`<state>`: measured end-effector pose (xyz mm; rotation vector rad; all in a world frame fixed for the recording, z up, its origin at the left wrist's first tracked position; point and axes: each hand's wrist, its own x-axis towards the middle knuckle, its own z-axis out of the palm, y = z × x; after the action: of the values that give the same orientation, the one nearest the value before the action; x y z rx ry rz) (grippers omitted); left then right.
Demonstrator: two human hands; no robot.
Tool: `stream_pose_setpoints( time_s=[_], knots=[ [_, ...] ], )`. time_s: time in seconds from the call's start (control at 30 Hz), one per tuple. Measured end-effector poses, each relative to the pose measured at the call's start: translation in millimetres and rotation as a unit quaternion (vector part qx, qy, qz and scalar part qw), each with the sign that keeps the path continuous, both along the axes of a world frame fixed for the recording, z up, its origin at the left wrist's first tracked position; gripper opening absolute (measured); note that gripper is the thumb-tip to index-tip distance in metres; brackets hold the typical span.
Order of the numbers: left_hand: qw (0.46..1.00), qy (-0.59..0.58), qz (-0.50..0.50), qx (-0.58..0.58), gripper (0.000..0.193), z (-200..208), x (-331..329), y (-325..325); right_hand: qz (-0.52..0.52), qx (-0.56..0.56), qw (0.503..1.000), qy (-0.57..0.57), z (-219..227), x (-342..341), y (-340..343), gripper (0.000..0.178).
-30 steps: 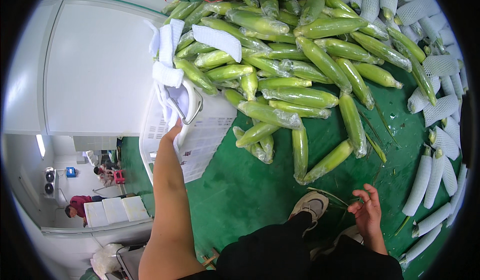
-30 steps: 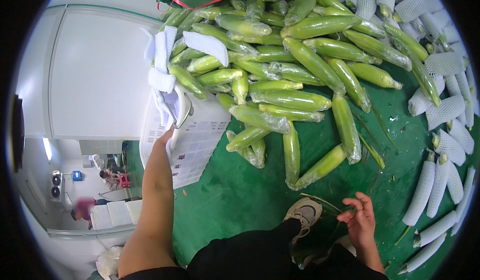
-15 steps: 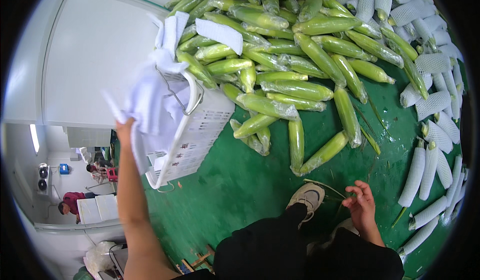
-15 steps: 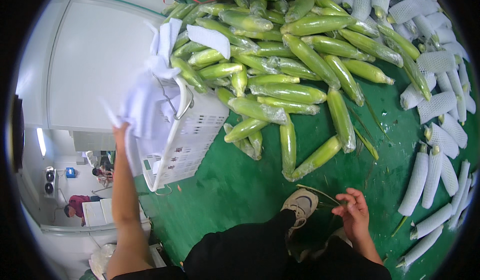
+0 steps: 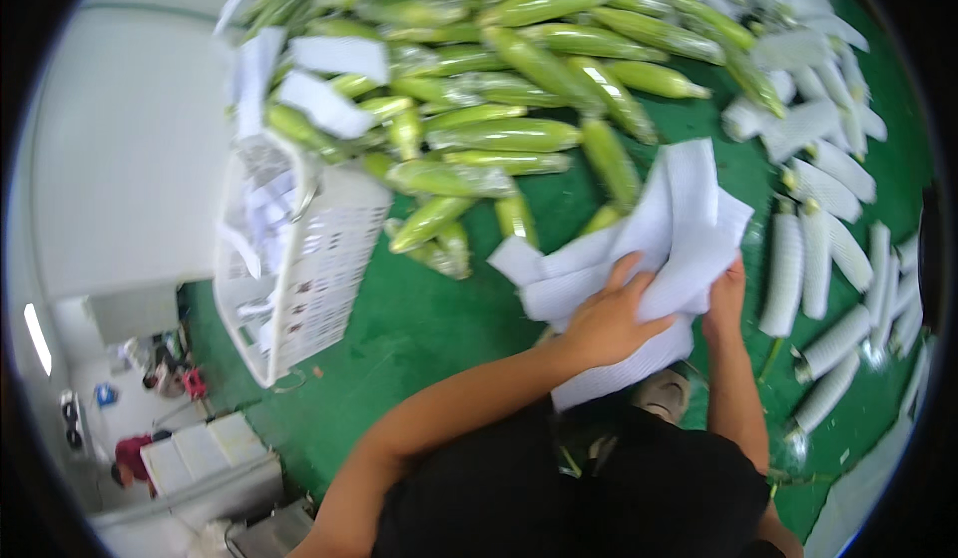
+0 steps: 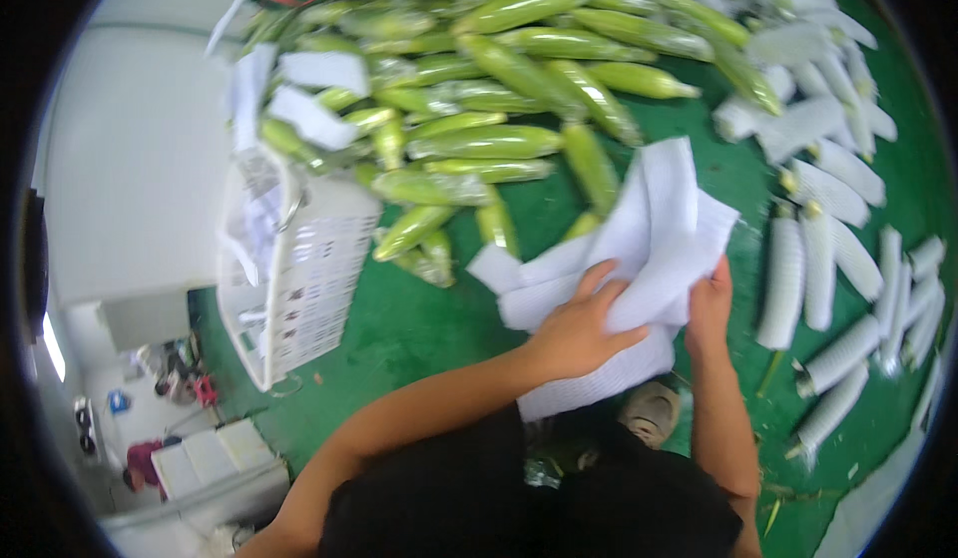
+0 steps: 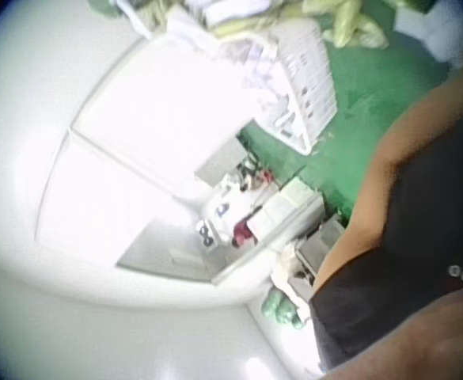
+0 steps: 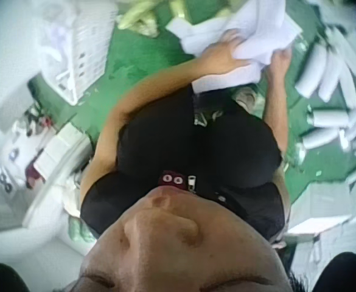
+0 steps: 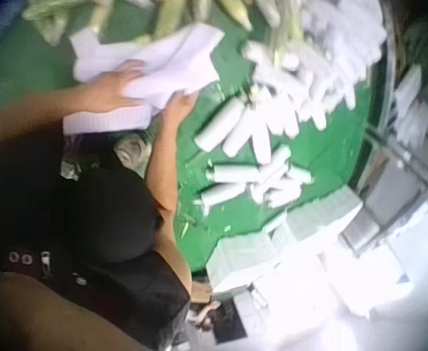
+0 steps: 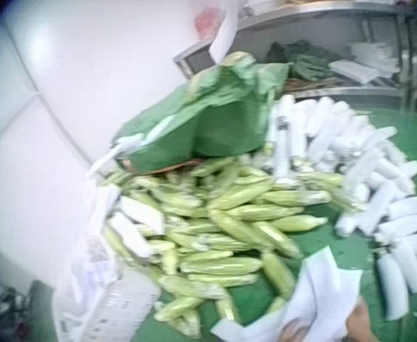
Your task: The person wraps individual corn cobs in plastic film and then slides them into white mesh protective sleeves by hand.
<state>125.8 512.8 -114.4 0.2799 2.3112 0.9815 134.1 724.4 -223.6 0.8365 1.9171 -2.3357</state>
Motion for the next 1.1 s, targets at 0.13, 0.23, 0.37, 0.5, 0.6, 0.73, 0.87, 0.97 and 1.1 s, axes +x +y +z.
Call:
stream_pose_setpoints(
  time_s=[0.13,0.23,0.37,0.5,0.6,0.73,0.87,0.97,1.1],
  knots=[
    [0.942,-0.077,-0.262,-0.196,0.082,24,13,-7,-0.008,0.429,0.902,0.055,31,-7,59,0.033],
    [0.893,-0.012,-0.41,-0.183,0.076,26,15,-5,-0.114,0.389,0.91,0.082,77,-24,85,0.05],
    [0.997,-0.015,-0.001,0.073,0.039,20,-45,14,-0.043,0.31,0.943,0.11,141,-50,83,0.071],
    [0.957,0.201,0.207,0.038,0.025,-90,-116,-39,0.322,0.344,0.868,0.157,118,-52,59,0.07],
    [0.988,0.101,-0.045,-0.105,0.062,-134,-122,-39,0.422,0.434,0.796,-0.016,72,-43,29,0.071],
    [0.974,0.041,-0.126,-0.186,0.062,-102,-106,21,0.416,0.497,0.753,-0.117,31,-22,24,0.054],
    [0.995,0.062,-0.065,-0.052,0.033,-106,-91,18,0.279,0.397,0.874,0.025,15,-3,14,0.048],
    [0.993,-0.062,-0.032,0.096,0.043,-71,-87,12,0.195,0.192,0.96,0.062,59,-8,19,0.059],
    [0.941,0.058,0.067,0.326,0.066,-23,-84,49,0.251,-0.185,0.94,0.135,105,-20,13,0.061]
  ],
)
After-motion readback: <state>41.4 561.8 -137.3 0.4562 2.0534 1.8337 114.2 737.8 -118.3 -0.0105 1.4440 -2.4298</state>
